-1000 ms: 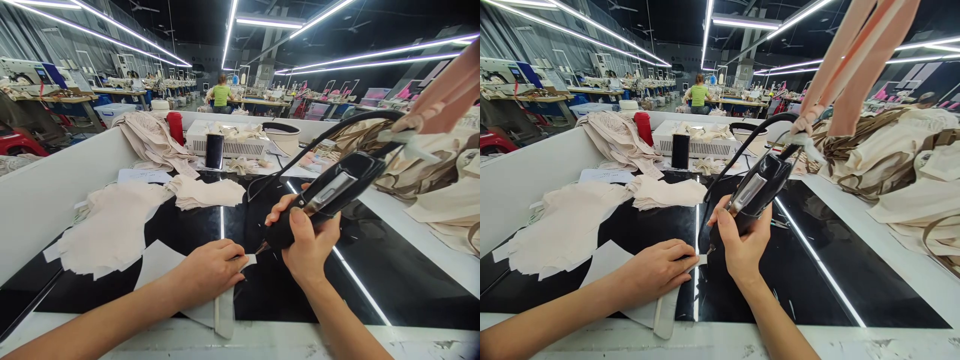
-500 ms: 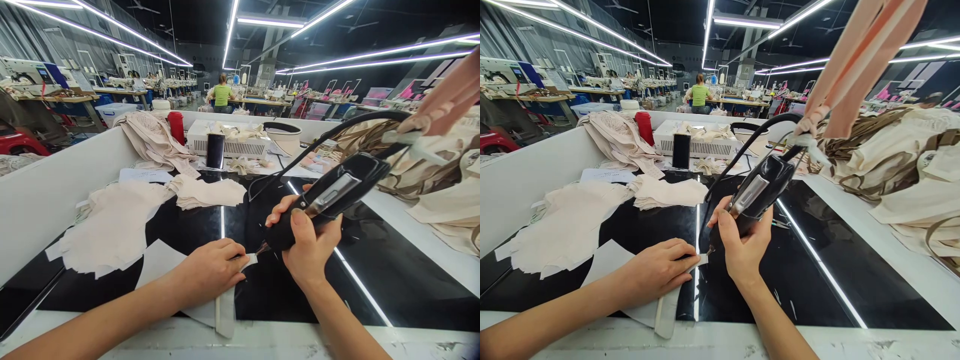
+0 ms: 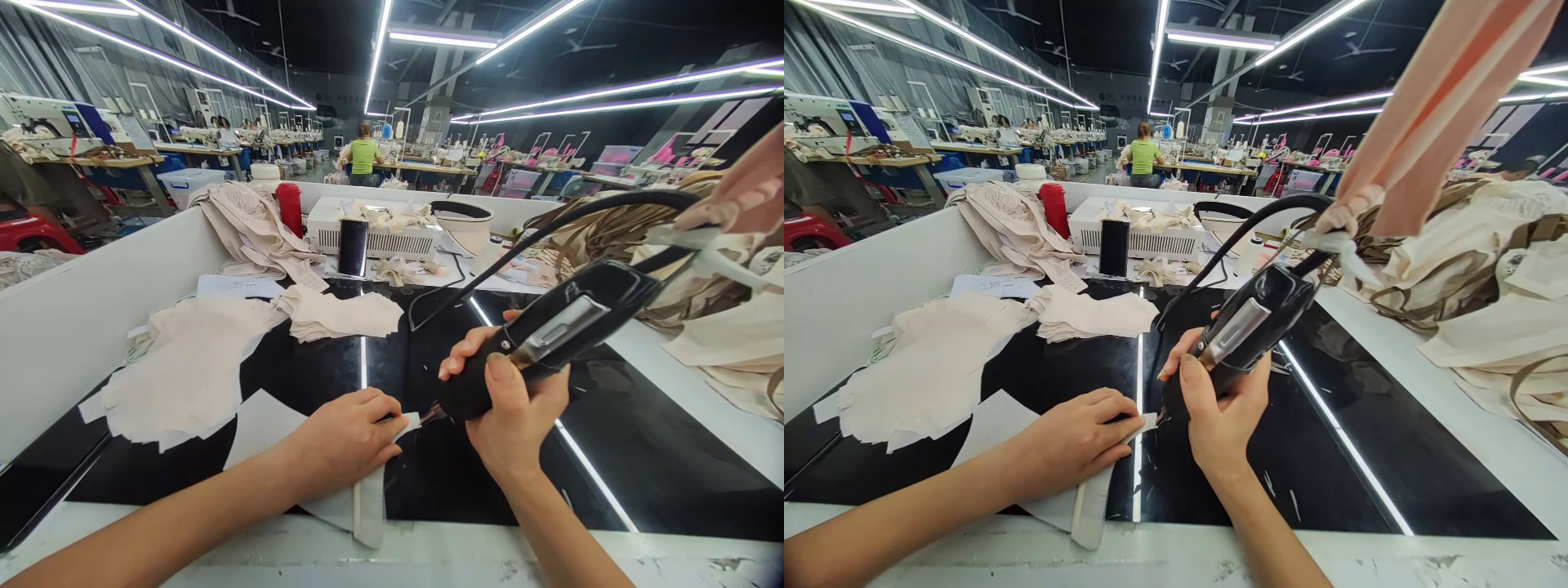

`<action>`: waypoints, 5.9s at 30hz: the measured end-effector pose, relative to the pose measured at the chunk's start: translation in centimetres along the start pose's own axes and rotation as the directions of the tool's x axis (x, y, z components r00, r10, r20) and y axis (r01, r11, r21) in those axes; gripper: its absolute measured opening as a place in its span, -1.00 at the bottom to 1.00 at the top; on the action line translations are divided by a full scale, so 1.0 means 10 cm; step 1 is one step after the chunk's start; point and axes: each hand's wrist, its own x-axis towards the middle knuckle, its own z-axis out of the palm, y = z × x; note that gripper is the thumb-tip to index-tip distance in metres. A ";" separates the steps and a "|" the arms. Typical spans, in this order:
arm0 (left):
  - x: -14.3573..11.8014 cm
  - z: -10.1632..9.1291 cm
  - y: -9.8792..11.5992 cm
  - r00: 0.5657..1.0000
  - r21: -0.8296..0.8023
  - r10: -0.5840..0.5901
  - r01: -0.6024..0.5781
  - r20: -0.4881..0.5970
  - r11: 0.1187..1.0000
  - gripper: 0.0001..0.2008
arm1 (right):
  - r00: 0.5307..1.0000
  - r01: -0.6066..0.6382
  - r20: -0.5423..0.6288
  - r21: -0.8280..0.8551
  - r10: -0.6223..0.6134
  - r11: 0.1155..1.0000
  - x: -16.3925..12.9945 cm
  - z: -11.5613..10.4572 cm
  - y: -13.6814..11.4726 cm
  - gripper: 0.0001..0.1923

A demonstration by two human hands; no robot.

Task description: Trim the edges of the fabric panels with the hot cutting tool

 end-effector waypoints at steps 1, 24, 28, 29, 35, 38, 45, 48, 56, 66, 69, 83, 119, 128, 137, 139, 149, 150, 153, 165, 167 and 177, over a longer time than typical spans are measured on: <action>0.00 0.00 0.00 1.000 0.002 0.001 -0.001 0.000 1.000 -0.79 | 1.000 0.001 0.003 -0.007 -0.001 1.000 0.00 0.00 0.01 -0.60; -0.20 -0.10 0.04 0.998 0.050 0.018 -0.015 -0.056 0.999 -0.89 | 1.000 -0.019 0.008 -0.063 0.019 0.998 -0.04 -0.06 -0.07 -0.58; -0.21 -0.09 0.08 0.995 0.040 0.015 -0.011 -0.099 0.999 -0.85 | 1.000 -0.016 -0.012 -0.081 0.015 0.997 -0.04 -0.06 -0.09 -0.58; -0.21 -0.08 0.08 0.994 0.030 0.005 -0.002 -0.112 1.000 -0.84 | 1.000 -0.015 -0.022 -0.082 0.014 0.997 -0.04 -0.06 -0.10 -0.57; -0.22 0.01 0.11 0.988 -0.008 -0.032 0.031 -0.148 0.999 -0.85 | 0.997 -0.024 -0.074 -0.071 0.019 0.997 0.01 -0.01 -0.14 -0.54; -0.23 0.03 0.11 0.985 -0.010 -0.023 0.021 -0.172 1.000 -0.85 | 0.997 -0.018 -0.079 -0.053 0.014 0.998 0.04 0.05 -0.14 -0.54; -0.20 0.07 0.12 0.981 0.043 0.007 0.002 -0.193 0.999 -0.76 | 0.999 -0.037 -0.034 0.001 0.037 0.999 0.02 0.18 -0.07 -0.52; -0.20 0.09 0.11 0.981 0.066 0.039 -0.027 -0.189 0.997 -0.78 | 0.998 -0.047 -0.040 0.013 0.048 0.999 0.01 0.19 -0.05 -0.51; -0.19 0.05 0.11 0.988 0.112 0.082 -0.067 -0.135 0.991 -0.79 | 0.998 -0.053 -0.038 -0.007 0.052 0.999 0.01 0.20 -0.04 -0.52; -0.19 0.03 0.11 0.987 0.107 0.066 -0.051 -0.143 0.993 -0.84 | 0.995 -0.019 -0.094 -0.031 0.016 0.999 0.06 0.09 -0.09 -0.52; -0.19 0.01 0.12 0.986 0.093 0.038 -0.023 -0.160 0.995 -0.80 | 0.995 -0.023 -0.096 -0.046 0.018 0.999 0.07 0.09 -0.07 -0.53; -0.20 0.00 0.12 0.989 0.039 -0.001 0.007 -0.150 0.999 -0.78 | 0.999 -0.049 -0.008 0.029 0.050 0.998 -0.05 0.12 -0.18 -0.56; -0.32 0.00 0.37 0.979 0.152 -0.202 0.201 -0.008 0.968 -0.60 | 0.997 -0.029 -0.079 -0.115 0.020 0.993 -0.22 0.06 -0.29 -0.57; -0.33 -0.09 0.34 0.966 0.080 -0.237 0.229 0.102 0.970 -0.57 | 0.996 -0.028 -0.090 -0.122 0.017 0.992 -0.37 0.05 -0.35 -0.55; -0.35 -0.08 0.27 0.976 0.033 -0.191 0.189 0.101 0.982 -0.62 | 0.995 -0.042 -0.099 -0.086 0.034 0.995 -0.40 0.10 -0.36 -0.54; -0.35 -0.10 0.26 0.976 0.038 -0.184 0.181 0.116 0.983 -0.64 | 0.994 -0.051 -0.097 -0.086 0.043 0.995 -0.41 0.10 -0.36 -0.53; -0.25 -0.07 0.54 0.973 0.323 -0.163 0.103 0.165 0.941 -0.64 | 0.993 -0.084 -0.090 -0.055 0.079 0.995 -0.47 0.11 -0.39 -0.53; -0.25 -0.05 0.56 0.974 0.324 -0.171 0.116 0.148 0.939 -0.48 | 0.992 -0.089 -0.091 -0.054 0.084 0.995 -0.47 0.12 -0.39 -0.53; -0.28 0.01 0.61 0.978 0.330 -0.174 0.127 0.117 0.935 -0.25 | 0.991 -0.098 -0.094 -0.057 0.093 0.994 -0.48 0.12 -0.40 -0.52; -0.39 0.15 0.63 0.992 0.387 -0.123 0.124 -0.028 0.914 -0.15 | 0.994 -0.067 -0.087 0.005 0.067 0.998 -0.29 0.18 -0.28 -0.52; -0.39 0.14 0.64 0.992 0.389 -0.121 0.127 -0.041 0.912 -0.14 | 0.996 -0.069 -0.062 0.015 0.070 0.997 -0.27 0.21 -0.22 -0.55; -0.38 0.15 0.64 0.989 0.363 -0.110 0.139 -0.101 0.921 -0.08 | 0.998 -0.065 -0.007 -0.012 0.065 0.998 -0.28 0.25 -0.14 -0.64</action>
